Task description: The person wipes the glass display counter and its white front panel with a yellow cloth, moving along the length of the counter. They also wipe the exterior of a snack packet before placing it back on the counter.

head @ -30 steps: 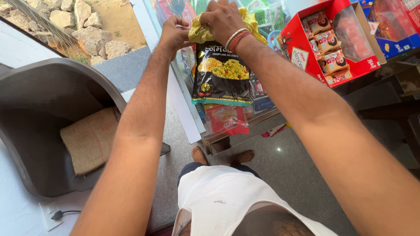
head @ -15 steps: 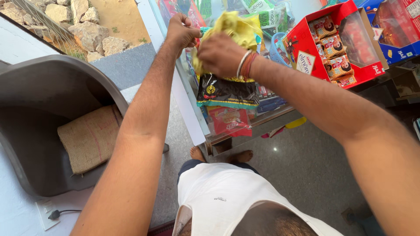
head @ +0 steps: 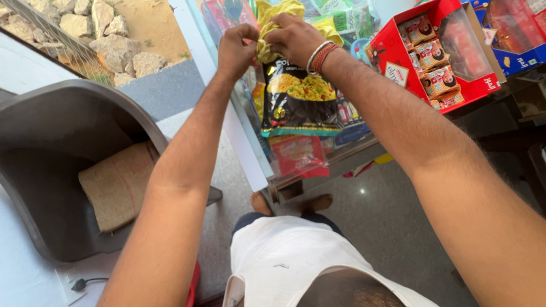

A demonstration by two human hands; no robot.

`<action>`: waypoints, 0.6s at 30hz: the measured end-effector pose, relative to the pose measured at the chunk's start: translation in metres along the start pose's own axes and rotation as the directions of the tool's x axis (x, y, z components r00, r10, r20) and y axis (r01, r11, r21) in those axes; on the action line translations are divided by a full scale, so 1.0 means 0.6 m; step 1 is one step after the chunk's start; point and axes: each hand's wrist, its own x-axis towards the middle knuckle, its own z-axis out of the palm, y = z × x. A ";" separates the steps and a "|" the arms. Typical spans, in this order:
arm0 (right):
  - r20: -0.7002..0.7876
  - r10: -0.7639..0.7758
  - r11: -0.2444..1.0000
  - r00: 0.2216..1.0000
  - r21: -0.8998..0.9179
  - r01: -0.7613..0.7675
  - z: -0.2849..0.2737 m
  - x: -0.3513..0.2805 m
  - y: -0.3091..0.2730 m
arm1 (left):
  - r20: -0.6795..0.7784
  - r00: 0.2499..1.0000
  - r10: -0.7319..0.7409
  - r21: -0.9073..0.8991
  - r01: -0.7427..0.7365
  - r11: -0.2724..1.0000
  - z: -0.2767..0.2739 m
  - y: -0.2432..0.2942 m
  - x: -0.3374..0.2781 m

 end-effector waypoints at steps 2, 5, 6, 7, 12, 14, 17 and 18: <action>0.006 0.029 0.998 1.000 0.060 -0.029 -0.002 -0.020 0.006 | 0.048 0.998 -0.033 0.262 0.019 0.965 0.011 -0.003 -0.015; -0.018 0.012 0.997 1.000 0.080 -0.010 -0.023 -0.030 0.015 | 0.193 0.947 0.257 0.543 -0.321 0.776 0.019 -0.007 -0.018; -0.028 0.001 1.000 1.000 0.025 -0.001 -0.033 -0.034 0.018 | 0.276 0.879 0.388 0.592 -0.474 0.652 0.022 -0.007 -0.016; -0.035 -0.007 0.999 0.999 -0.032 0.006 -0.046 -0.041 0.023 | 0.302 0.856 0.420 0.608 -0.512 0.607 0.028 -0.006 -0.014; -0.005 0.120 0.968 0.993 -0.223 -0.118 -0.060 -0.061 0.026 | 0.381 0.799 0.465 0.575 -0.598 0.558 0.016 0.041 -0.026; -0.043 0.070 0.963 0.997 -0.260 -0.078 -0.065 -0.058 0.034 | 0.311 0.887 0.342 0.577 -0.462 0.674 0.003 0.090 -0.050; -0.058 0.090 0.956 0.994 -0.274 -0.102 -0.070 -0.060 0.044 | 0.363 0.931 0.035 0.619 -0.269 0.738 -0.004 0.163 -0.153; -0.065 0.081 0.958 0.995 -0.272 -0.095 -0.073 -0.059 0.045 | 0.399 0.912 0.093 0.598 -0.336 0.727 0.008 0.183 -0.189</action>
